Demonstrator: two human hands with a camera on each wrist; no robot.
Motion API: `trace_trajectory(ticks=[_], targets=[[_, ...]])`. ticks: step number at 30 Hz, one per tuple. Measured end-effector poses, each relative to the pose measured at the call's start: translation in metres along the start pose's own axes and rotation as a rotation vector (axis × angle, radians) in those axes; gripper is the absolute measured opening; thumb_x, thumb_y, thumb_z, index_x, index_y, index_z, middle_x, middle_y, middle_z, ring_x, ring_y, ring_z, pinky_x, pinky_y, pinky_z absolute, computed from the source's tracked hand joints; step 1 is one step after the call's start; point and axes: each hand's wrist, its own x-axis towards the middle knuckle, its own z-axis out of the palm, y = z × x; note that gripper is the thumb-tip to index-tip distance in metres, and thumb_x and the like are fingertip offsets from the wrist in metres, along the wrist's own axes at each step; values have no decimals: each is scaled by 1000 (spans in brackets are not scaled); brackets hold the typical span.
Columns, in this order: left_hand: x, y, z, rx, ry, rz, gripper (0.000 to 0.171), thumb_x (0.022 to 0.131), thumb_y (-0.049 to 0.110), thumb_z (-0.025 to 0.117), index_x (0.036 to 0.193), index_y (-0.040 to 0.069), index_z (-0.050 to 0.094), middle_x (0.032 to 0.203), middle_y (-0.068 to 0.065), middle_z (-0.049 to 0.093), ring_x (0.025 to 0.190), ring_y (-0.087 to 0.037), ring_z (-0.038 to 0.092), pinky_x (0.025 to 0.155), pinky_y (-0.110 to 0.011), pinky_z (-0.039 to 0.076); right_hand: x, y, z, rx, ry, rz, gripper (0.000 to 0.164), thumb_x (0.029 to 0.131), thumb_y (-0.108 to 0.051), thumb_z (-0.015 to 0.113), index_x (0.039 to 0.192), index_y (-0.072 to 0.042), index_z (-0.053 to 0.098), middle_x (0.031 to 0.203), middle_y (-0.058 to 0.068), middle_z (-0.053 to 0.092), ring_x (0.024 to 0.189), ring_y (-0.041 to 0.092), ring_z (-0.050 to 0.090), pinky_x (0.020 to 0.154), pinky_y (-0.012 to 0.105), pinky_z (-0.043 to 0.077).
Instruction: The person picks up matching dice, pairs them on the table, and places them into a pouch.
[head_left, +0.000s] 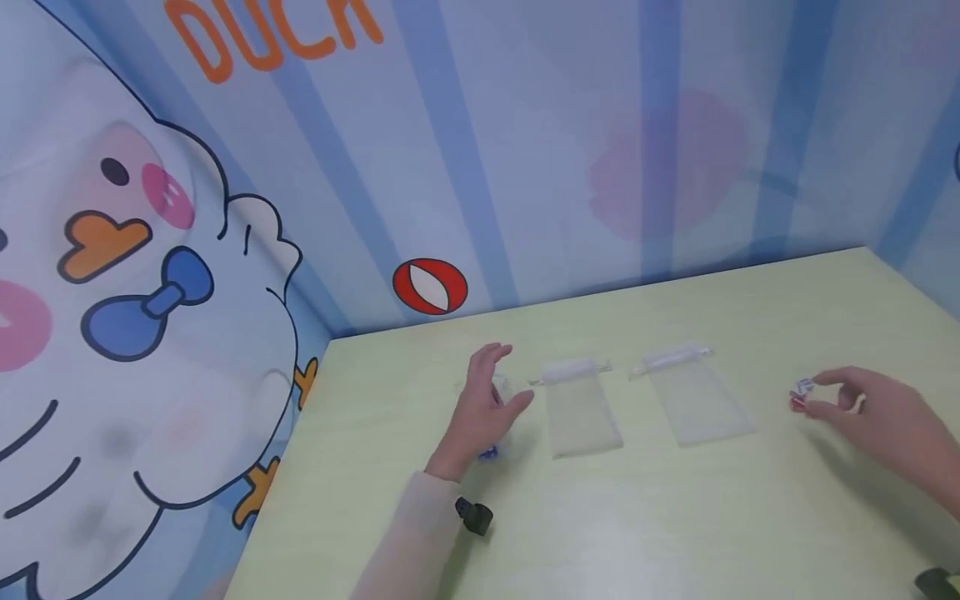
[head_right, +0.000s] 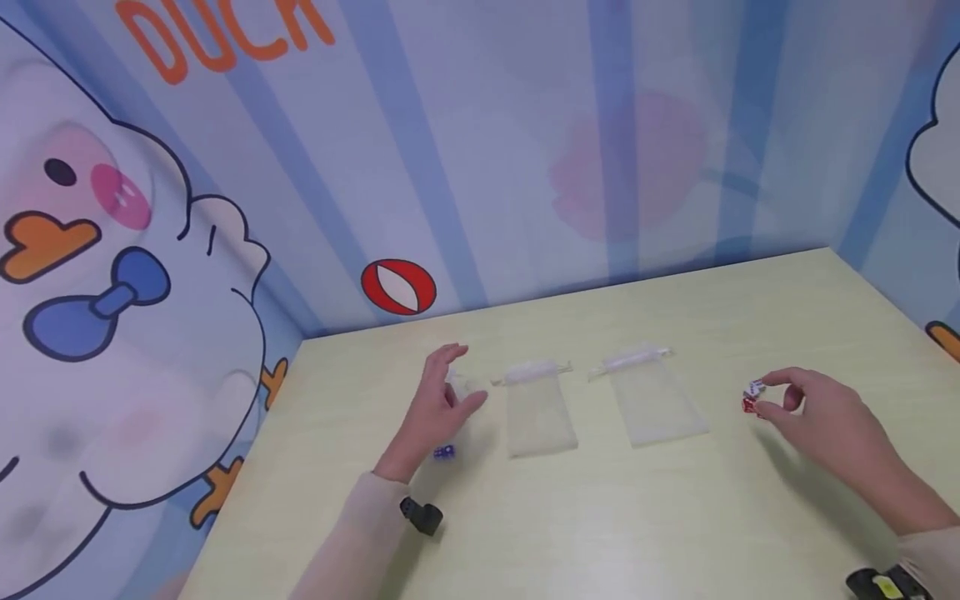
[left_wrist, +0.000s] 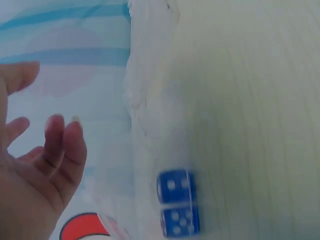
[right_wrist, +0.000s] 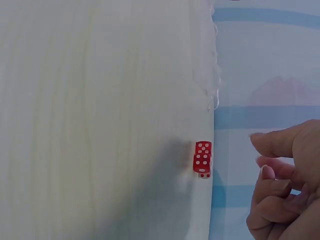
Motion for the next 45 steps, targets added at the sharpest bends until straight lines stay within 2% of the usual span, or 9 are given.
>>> trace_trajectory(ticks=[2,5,8,14,18,21,28,38,45], targets=[[-1,5,5,45,-50,32,75,80,48,63,142,35,22,147,14,9,66,-15,54,61,-30,48,1,2,0,-15,-23,27,43,82,-27,67,107,6,56,70,5,51,45,13,38,40,28,30],[-1,9,13,140,-119,41,82,77,53,63,142,39,16,148,16,2,86,-20,61,73,-40,48,2,7,1,-10,-65,47,45,81,-27,67,106,8,55,71,6,52,48,15,40,42,29,32],[-2,10,23,240,-204,24,81,76,58,61,143,37,19,150,11,6,113,-21,51,87,-45,43,3,12,3,8,-116,60,47,82,-29,66,105,10,55,71,6,54,52,16,43,44,29,34],[-2,10,37,417,-339,36,73,79,55,60,141,30,30,148,-3,21,100,-18,58,79,-33,47,3,21,12,19,-213,110,41,83,-22,63,104,13,56,73,11,57,58,18,49,47,30,40],[-3,7,43,496,-396,46,70,80,53,60,140,32,32,147,-4,23,113,-21,51,78,-35,47,4,23,18,27,-214,103,41,80,-20,65,102,13,56,73,14,59,57,18,52,47,30,41],[-3,4,46,521,-427,52,66,81,52,59,139,32,35,147,-6,24,123,-22,41,83,-39,45,6,23,21,29,-222,90,43,79,-22,67,102,13,56,75,17,60,61,23,54,49,33,42],[-1,1,53,558,-466,109,60,82,52,57,136,31,41,145,-10,27,123,-22,40,82,-37,47,12,28,22,17,-249,78,44,80,-26,67,101,12,58,86,27,60,74,36,57,59,44,46],[4,9,56,558,-512,64,61,81,53,58,135,33,40,147,-12,20,123,-18,41,83,-30,46,14,34,18,-2,-215,87,41,79,-30,68,96,7,62,87,25,61,74,33,57,57,40,45],[6,18,54,560,-515,56,61,80,52,60,135,33,41,147,-13,20,122,-20,42,83,-30,45,9,22,8,37,-233,126,42,79,-28,67,99,9,61,75,10,60,59,17,51,47,30,41]])
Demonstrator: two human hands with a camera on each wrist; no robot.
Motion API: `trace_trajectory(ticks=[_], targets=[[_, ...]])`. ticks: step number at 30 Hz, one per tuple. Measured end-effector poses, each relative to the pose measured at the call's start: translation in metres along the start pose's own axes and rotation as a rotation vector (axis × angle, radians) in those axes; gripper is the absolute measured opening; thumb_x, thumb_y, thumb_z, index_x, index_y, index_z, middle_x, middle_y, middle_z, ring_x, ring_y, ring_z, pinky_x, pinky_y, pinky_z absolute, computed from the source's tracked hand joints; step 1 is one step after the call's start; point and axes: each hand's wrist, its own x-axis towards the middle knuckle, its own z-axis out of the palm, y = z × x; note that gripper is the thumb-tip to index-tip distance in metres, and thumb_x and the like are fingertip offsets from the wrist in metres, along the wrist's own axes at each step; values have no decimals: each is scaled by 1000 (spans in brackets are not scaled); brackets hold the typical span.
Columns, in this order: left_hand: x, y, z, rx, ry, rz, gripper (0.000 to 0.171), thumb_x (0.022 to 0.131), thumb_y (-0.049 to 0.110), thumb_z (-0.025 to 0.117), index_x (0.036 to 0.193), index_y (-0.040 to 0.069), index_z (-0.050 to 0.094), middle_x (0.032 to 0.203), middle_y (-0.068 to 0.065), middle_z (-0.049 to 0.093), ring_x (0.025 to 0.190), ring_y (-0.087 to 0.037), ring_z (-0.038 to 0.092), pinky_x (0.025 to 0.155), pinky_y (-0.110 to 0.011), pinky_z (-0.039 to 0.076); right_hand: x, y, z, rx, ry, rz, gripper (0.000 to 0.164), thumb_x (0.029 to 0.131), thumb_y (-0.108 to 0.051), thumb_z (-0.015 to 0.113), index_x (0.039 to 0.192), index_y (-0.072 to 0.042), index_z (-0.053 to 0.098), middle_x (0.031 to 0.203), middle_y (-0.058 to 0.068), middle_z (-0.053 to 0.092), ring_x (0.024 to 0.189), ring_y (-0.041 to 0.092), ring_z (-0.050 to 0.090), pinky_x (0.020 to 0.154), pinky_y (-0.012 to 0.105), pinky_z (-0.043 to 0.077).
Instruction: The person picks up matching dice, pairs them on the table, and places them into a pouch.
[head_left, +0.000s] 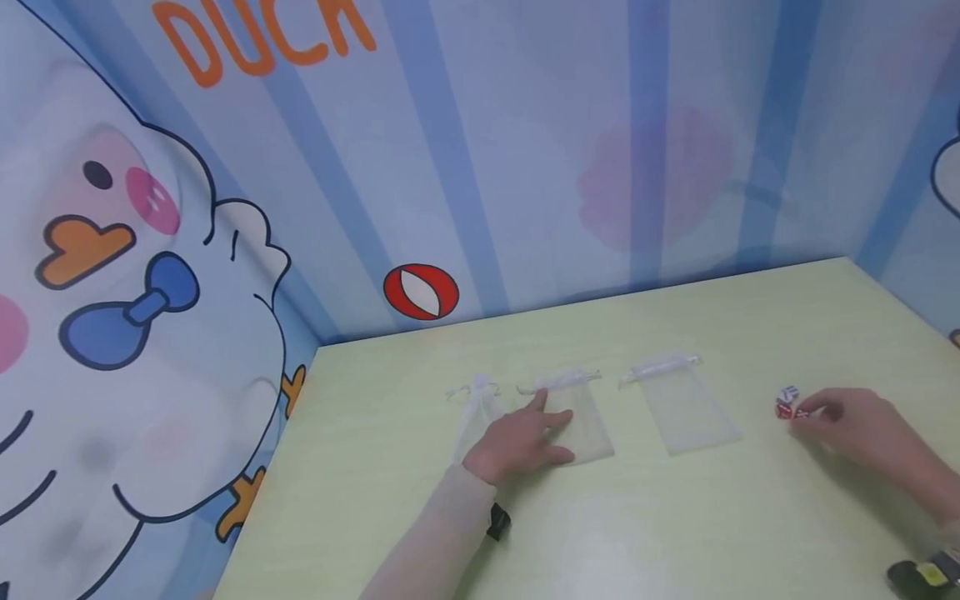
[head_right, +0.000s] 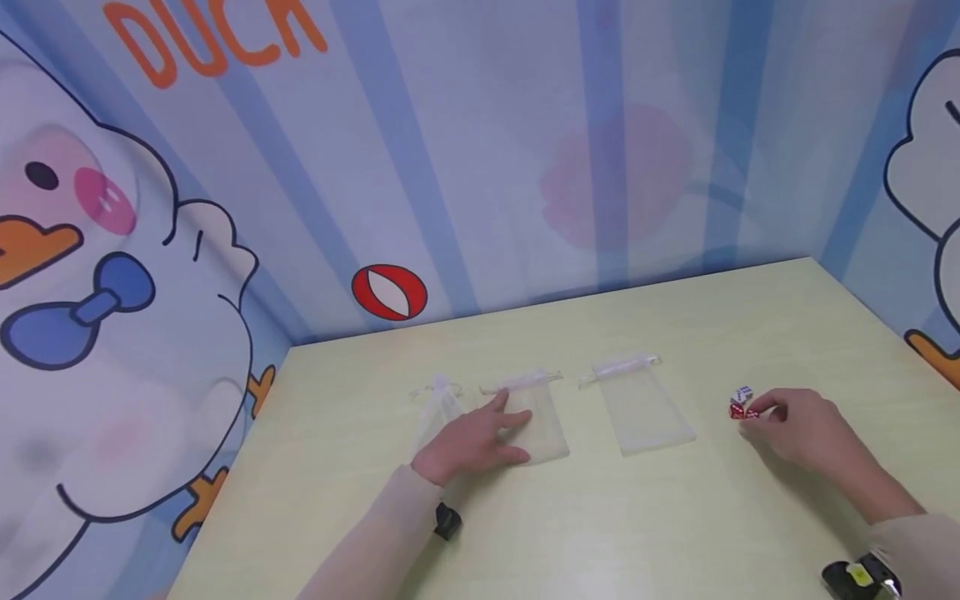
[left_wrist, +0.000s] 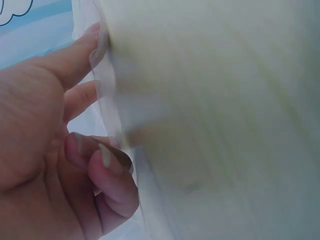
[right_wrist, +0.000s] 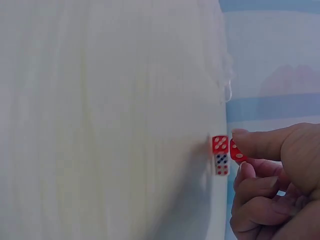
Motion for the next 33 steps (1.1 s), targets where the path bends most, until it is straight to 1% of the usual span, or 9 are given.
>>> trace_trajectory(ticks=[2,5,9,14,18,24,27,30,33], targets=[[0,1,-1,-3,3,6,61,80,51,60,135,32,42,147,-14,20,122,-21,42,83,-30,46,-4,-6,-1,1,6,-22,40,79,-26,67,99,8,61,73,8,59,57,15,49,46,30,40],[-1,2,-3,-8,2,-4,60,80,50,61,134,31,43,147,-14,20,123,-22,41,86,-32,44,-8,-18,-1,14,21,-85,34,78,-23,69,97,6,63,70,3,57,54,12,47,45,28,39],[-2,1,-5,-13,-9,-25,61,80,49,62,134,30,44,147,-14,20,124,-24,39,91,-34,41,-12,-36,3,35,20,-179,23,78,-20,71,92,-2,66,67,-2,53,52,7,43,44,25,37],[-3,1,-5,-20,-19,-21,61,80,49,62,134,30,44,147,-14,20,126,-26,37,93,-35,39,-17,-56,14,30,-8,-215,17,75,-17,73,88,-7,67,67,-4,50,55,6,39,47,24,34],[-2,3,-7,-24,-23,-31,60,80,48,63,134,31,44,147,-14,20,126,-25,36,94,-35,38,-21,-72,24,42,-57,-246,17,75,-17,73,89,-9,67,66,-6,49,54,5,39,48,23,34],[-1,6,-8,-21,-30,-30,60,80,47,63,134,30,44,147,-14,20,126,-25,37,94,-36,38,-28,-91,40,120,-153,-298,14,75,-14,71,89,-11,67,64,-8,48,53,2,40,48,22,37],[-1,7,-8,-23,-34,-29,60,80,47,63,134,30,44,147,-14,20,125,-25,38,93,-37,39,-32,-100,51,167,-201,-309,13,75,-14,72,87,-12,66,63,-8,49,53,3,42,48,22,38],[-1,9,-8,-24,-33,-37,60,80,47,64,134,30,45,147,-15,20,123,-27,40,90,-39,41,-36,-110,63,214,-257,-301,12,75,-16,72,85,-14,66,60,-8,48,51,3,41,48,22,38],[-2,11,-9,-27,-30,-45,60,79,47,64,133,30,46,147,-15,20,120,-29,43,87,-40,43,-39,-118,74,225,-283,-319,10,75,-16,71,83,-15,65,58,-9,48,52,2,41,50,22,38]])
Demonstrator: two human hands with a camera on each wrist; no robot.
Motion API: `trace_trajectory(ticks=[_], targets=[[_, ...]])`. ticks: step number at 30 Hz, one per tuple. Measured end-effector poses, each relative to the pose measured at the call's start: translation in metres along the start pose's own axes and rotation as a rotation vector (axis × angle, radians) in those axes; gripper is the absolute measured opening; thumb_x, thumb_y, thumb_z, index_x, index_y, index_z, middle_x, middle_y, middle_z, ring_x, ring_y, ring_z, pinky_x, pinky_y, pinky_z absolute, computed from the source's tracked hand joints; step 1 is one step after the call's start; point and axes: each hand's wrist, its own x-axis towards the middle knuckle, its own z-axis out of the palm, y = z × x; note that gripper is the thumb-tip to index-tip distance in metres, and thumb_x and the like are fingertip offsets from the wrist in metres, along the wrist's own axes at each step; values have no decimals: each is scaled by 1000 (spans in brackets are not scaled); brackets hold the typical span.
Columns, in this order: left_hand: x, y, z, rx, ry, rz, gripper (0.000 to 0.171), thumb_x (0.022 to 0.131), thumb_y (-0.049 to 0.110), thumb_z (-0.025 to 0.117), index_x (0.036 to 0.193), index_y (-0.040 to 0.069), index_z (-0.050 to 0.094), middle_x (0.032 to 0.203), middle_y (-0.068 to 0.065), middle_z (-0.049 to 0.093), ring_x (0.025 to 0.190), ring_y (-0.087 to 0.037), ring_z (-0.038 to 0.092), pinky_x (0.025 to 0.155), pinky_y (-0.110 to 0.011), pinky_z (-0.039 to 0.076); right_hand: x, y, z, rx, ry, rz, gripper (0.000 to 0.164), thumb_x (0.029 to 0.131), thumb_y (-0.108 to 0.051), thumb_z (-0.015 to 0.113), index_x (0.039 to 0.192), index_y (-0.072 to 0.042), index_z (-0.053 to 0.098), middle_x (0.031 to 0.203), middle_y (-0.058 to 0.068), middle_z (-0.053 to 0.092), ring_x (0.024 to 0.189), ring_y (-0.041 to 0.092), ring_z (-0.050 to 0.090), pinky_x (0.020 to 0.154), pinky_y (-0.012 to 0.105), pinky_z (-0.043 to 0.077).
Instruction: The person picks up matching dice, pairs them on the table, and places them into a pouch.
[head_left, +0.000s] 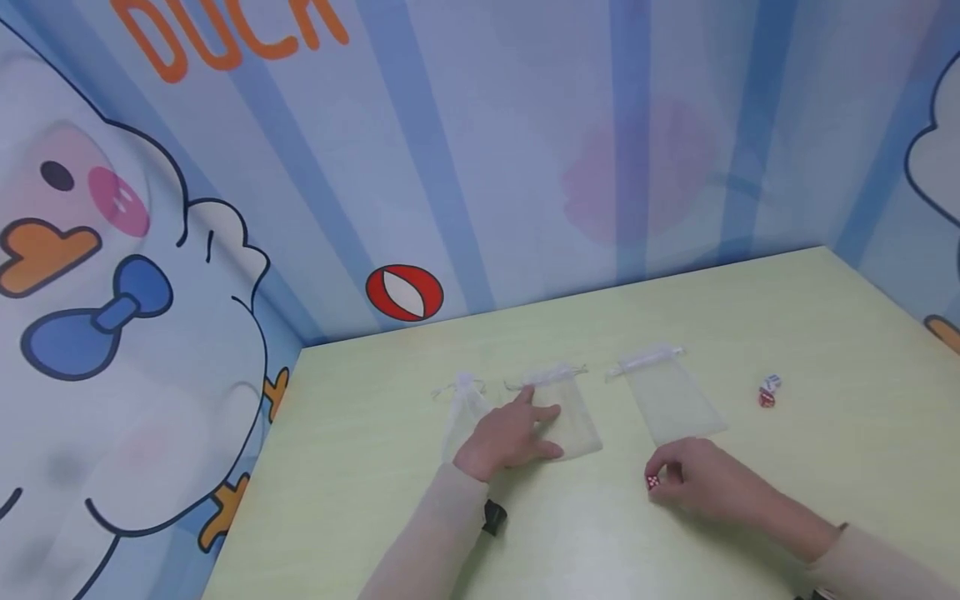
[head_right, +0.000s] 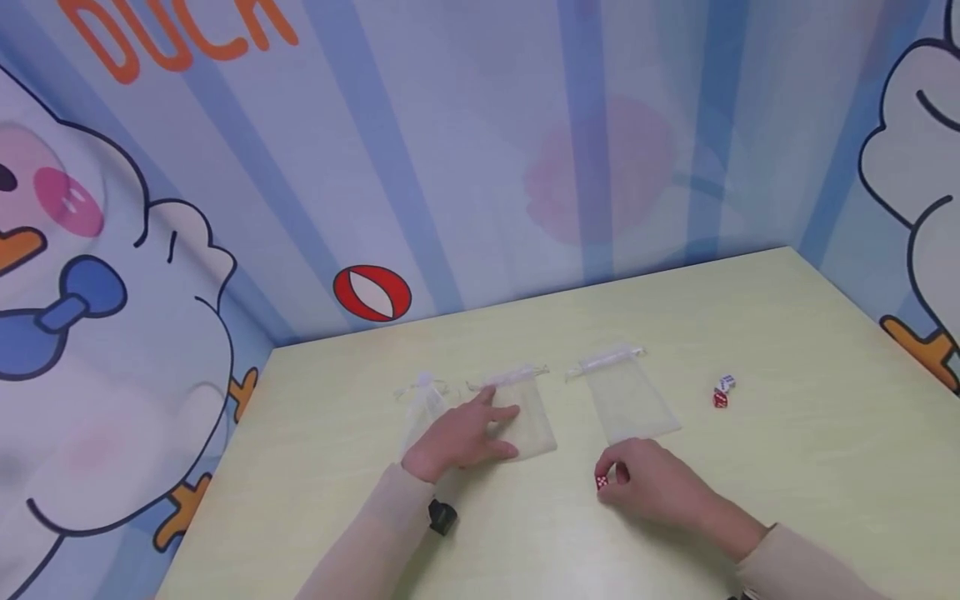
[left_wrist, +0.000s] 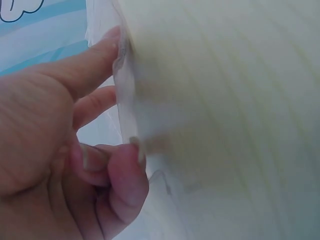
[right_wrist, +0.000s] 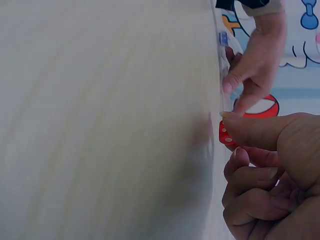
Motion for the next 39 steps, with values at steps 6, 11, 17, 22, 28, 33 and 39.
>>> trace_trajectory(ticks=[6,11,17,22,28,33,39], targets=[[0,5,-2,16,-2,6,59,79,47,64,133,29,46,146,-16,22,119,-30,45,84,-41,44,3,-6,12,-27,-8,-32,8,76,-13,69,82,-17,65,57,-11,47,53,1,41,52,21,38],[1,6,-2,14,-3,-9,60,79,48,64,133,30,45,147,-13,21,121,-30,42,86,-42,43,4,-10,12,-33,-19,-14,8,76,-14,69,82,-17,65,59,-10,48,54,2,42,51,22,38],[0,4,1,18,-5,-14,60,79,48,64,133,31,45,147,-12,21,122,-28,41,86,-41,43,5,-11,14,-23,-28,-5,7,77,-14,69,83,-16,65,60,-9,49,55,3,42,51,22,38],[0,4,1,23,-8,-14,60,79,47,64,133,31,45,147,-13,21,121,-28,42,85,-41,44,5,-11,15,-50,-26,17,12,76,-19,71,85,-16,65,60,-9,48,54,3,42,52,22,38],[0,5,-1,7,-7,-15,61,79,46,64,134,30,44,147,-13,21,122,-30,42,85,-42,44,3,-13,0,-38,-3,111,34,74,-38,72,95,-13,64,65,-6,49,52,6,41,47,23,37],[0,6,-2,-3,-4,-18,61,79,46,65,134,31,44,147,-13,21,121,-30,42,86,-42,43,1,-7,-21,-67,84,133,43,75,-45,68,100,-10,63,67,-4,50,48,7,40,45,23,37],[2,1,2,10,-9,-23,61,79,47,65,134,32,44,148,-12,20,122,-27,41,87,-41,43,-3,10,-42,-110,187,187,52,79,-54,59,102,-6,63,66,-2,51,50,11,44,46,26,38]])
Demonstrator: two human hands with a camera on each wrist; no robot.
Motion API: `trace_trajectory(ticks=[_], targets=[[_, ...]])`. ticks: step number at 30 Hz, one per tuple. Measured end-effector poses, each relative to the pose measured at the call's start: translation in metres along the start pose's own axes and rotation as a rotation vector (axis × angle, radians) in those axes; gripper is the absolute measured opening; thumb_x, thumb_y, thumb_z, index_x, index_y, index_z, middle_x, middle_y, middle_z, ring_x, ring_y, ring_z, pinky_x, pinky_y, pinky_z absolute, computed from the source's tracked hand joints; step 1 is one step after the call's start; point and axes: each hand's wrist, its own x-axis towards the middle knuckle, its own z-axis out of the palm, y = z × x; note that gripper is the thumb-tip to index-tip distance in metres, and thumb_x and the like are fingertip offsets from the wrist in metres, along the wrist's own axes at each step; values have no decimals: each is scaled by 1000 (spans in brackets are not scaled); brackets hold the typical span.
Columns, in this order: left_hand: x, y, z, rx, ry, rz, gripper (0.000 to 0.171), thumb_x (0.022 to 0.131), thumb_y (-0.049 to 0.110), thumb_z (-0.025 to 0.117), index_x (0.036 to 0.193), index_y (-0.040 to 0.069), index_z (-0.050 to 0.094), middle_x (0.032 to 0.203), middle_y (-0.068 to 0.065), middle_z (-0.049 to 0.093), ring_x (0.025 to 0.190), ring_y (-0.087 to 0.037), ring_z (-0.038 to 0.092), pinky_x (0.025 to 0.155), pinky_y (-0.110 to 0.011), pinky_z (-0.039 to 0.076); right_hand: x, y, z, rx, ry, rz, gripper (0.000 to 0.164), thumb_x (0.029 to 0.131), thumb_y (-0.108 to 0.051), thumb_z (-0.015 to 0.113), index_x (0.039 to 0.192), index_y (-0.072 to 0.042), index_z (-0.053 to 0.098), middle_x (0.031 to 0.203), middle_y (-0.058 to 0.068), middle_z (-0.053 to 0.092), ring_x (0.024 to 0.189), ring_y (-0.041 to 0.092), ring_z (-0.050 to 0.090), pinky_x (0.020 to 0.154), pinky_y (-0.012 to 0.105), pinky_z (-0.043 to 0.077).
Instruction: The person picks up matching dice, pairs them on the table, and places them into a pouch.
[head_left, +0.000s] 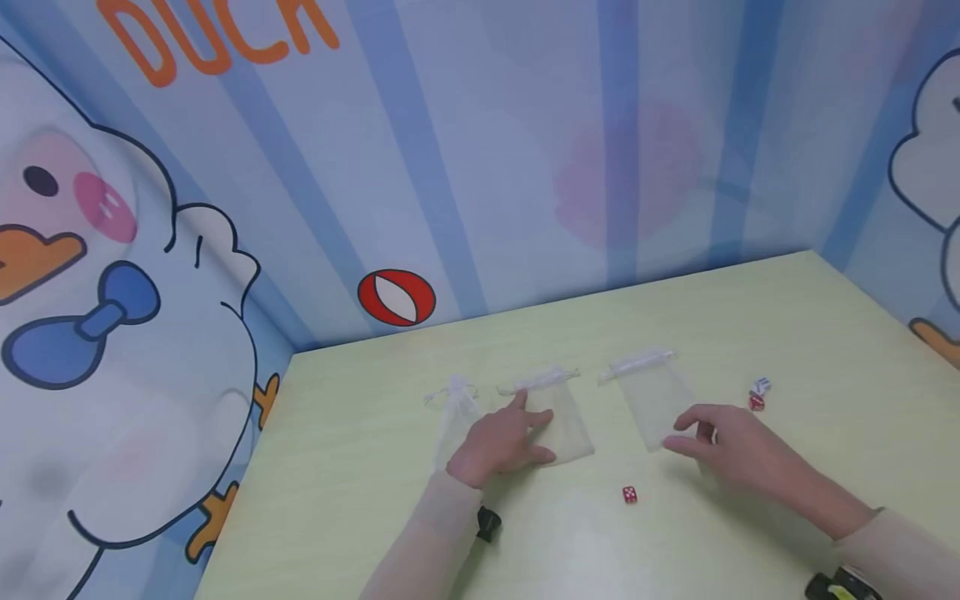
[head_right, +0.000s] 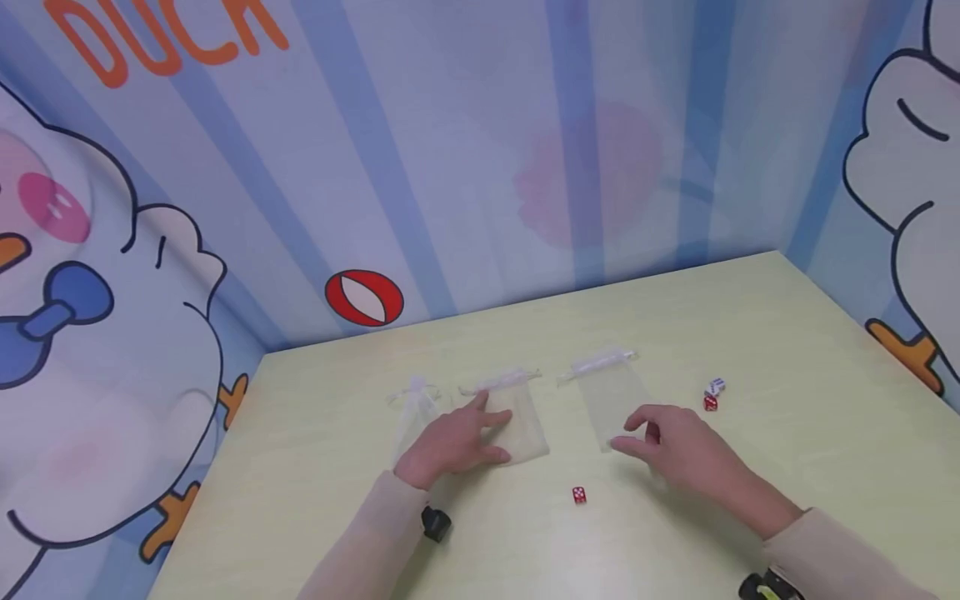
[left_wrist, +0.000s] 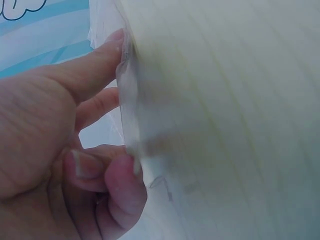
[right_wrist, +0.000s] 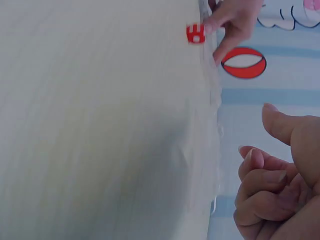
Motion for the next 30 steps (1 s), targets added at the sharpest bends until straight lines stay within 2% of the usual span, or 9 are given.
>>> trace_trajectory(ticks=[3,9,12,15,19,22,24,27,30], targets=[[0,-2,1,-3,-6,-6,61,79,48,64,134,33,43,148,-11,19,123,-27,40,88,-41,42,3,13,-9,-37,51,27,56,81,-56,55,101,-4,63,63,-1,51,50,12,43,45,27,36],[1,0,-3,-10,16,7,61,79,48,63,134,33,43,148,-12,20,123,-29,39,90,-43,41,9,44,-34,-156,146,76,47,84,-51,56,89,-4,64,63,-1,52,54,15,44,47,28,34],[2,0,-4,-14,17,6,61,79,47,64,134,32,43,148,-12,19,123,-29,40,89,-43,41,10,56,-43,-193,139,117,45,84,-48,58,86,-3,63,70,4,58,58,16,47,48,29,36],[3,0,-2,-22,6,5,61,79,47,64,134,32,43,148,-12,18,124,-28,39,90,-42,41,8,64,-47,-219,124,188,51,81,-53,57,85,-2,62,78,13,61,60,18,49,45,30,35],[2,-2,0,-28,2,-5,61,79,48,65,134,33,43,148,-11,19,124,-28,38,91,-42,40,7,68,-48,-243,114,256,52,81,-57,54,70,-6,55,63,9,53,54,17,44,42,30,28],[1,-2,0,-27,8,-10,61,78,47,65,133,34,43,148,-10,19,124,-27,39,91,-41,40,7,69,-48,-248,106,263,47,83,-51,55,63,-9,49,55,0,41,51,16,39,42,29,26],[0,-2,0,-27,13,-7,61,78,47,65,133,33,44,148,-11,20,123,-27,40,90,-41,41,8,70,-47,-245,98,259,44,83,-45,57,65,-5,55,57,1,46,51,16,41,42,29,27],[0,-2,1,-17,13,-2,60,79,46,65,133,33,43,148,-11,20,122,-27,42,89,-40,42,10,72,-47,-238,79,255,40,83,-38,59,78,1,63,66,5,55,55,18,45,43,31,32],[0,-2,2,-9,9,-4,60,79,47,65,134,34,43,148,-11,20,121,-26,42,88,-40,42,11,74,-46,-231,72,247,37,83,-33,59,85,3,65,70,7,59,55,18,47,43,31,33]])
